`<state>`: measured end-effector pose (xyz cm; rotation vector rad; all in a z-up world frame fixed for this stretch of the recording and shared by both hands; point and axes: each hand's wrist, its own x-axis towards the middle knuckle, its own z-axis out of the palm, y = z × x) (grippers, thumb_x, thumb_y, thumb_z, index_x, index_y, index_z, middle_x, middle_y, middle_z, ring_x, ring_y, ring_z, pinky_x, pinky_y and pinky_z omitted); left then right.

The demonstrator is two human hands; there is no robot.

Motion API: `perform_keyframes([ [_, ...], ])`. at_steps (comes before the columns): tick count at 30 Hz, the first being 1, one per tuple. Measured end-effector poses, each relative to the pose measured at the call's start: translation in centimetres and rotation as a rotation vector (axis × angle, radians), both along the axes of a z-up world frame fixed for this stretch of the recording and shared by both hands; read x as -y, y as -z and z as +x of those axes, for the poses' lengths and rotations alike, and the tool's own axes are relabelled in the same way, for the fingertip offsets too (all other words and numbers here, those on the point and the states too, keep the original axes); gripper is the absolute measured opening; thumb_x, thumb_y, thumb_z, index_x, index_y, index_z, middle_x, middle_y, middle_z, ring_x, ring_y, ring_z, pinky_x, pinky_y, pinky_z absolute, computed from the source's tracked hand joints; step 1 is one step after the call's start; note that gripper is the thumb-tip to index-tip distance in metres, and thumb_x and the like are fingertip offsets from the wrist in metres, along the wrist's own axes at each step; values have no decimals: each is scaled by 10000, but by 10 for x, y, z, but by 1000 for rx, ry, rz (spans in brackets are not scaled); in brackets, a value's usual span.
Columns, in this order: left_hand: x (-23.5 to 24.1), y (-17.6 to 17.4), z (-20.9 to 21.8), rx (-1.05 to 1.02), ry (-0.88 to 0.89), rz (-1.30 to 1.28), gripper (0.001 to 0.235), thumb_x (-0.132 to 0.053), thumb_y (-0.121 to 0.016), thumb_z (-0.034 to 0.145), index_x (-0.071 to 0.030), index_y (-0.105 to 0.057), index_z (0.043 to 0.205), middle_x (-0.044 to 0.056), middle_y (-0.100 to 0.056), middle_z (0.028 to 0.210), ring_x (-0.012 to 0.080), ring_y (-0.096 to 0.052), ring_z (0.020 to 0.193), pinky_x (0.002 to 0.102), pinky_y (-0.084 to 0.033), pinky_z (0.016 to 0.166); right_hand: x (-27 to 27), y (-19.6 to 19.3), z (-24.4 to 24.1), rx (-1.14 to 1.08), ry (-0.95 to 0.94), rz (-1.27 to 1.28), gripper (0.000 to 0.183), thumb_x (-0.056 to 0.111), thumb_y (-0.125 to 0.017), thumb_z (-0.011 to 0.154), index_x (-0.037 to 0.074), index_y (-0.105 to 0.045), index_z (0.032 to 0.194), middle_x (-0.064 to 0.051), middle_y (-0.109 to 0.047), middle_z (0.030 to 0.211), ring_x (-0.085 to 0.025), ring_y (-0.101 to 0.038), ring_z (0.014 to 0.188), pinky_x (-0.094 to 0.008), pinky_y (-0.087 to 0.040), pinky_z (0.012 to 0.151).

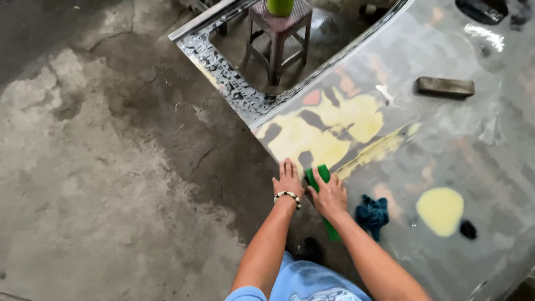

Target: The person sands the surface of a large, silver car hood using a green sanding block. They hold a blue cloth in their left hand while sanding with their right hand, moving the block across the metal surface to smooth it.

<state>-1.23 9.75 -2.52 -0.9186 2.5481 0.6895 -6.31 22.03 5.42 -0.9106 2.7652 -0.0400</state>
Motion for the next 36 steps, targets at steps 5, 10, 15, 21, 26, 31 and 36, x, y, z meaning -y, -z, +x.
perform_keyframes([
  [5, 13, -25, 6, -3, 68, 69, 1146, -530, -733, 832, -124, -30, 1641, 39, 86, 1731, 257, 47, 1591, 667, -255, 1178, 11, -6, -12, -1, -30, 0, 701, 508, -660, 875, 419, -412, 1525, -211, -497, 1379, -425, -479, 1262, -544, -462, 978],
  [10, 3, 2, 13, -49, 82, 5, 1056, -524, -683, 903, -115, -59, 1650, 55, 67, 1737, 269, 27, 1600, 679, -247, 1181, 17, -2, -7, -56, 48, -58, 647, 490, -640, 937, 374, -440, 1540, -222, -522, 1343, -440, -492, 1258, -548, -464, 1014],
  [15, 3, -2, 8, -2, 88, -9, 999, -484, -651, 947, -127, -29, 1642, 44, 115, 1735, 276, 70, 1591, 686, -223, 1165, 16, -7, 8, -3, 14, -14, 733, 500, -661, 859, 407, -388, 1533, -225, -470, 1400, -419, -478, 1254, -546, -467, 958],
  [21, 13, -37, 10, 42, 155, 18, 1078, -530, -668, 906, -113, -14, 1655, 57, 86, 1745, 273, 60, 1603, 632, -213, 1215, 40, -3, -46, 110, 112, 40, 701, 524, -619, 945, 453, -323, 1577, -184, -485, 1398, -392, -492, 1275, -532, -459, 1044],
  [26, 8, 17, -7, -151, 9, 194, 656, -491, -486, 1081, -134, -338, 1611, 135, -199, 1763, 416, -108, 1622, 575, -168, 1310, 5, 77, -69, 511, 155, -761, 697, 413, -624, 993, 120, -370, 1572, -192, -545, 1464, -300, -521, 1349, -431, -411, 1101],
  [31, -24, -21, -44, -798, -247, 578, 779, -526, -311, 1078, 33, -194, 1608, 239, -149, 1708, 379, -104, 1615, 491, -92, 1303, 0, 15, -36, 1207, 615, -1283, 571, 348, -514, 1043, -14, -526, 1484, -119, -600, 1444, -221, -560, 1285, -361, -403, 1112],
  [36, -45, -131, -28, -727, -47, 522, 849, -533, -323, 1055, 72, -95, 1605, 291, -58, 1694, 405, -16, 1594, 499, 21, 1252, -20, -8, -48, 1542, 714, -1484, 612, 442, -411, 1049, -14, -524, 1440, -166, -624, 1401, -281, -608, 1238, -401, -440, 1084],
])
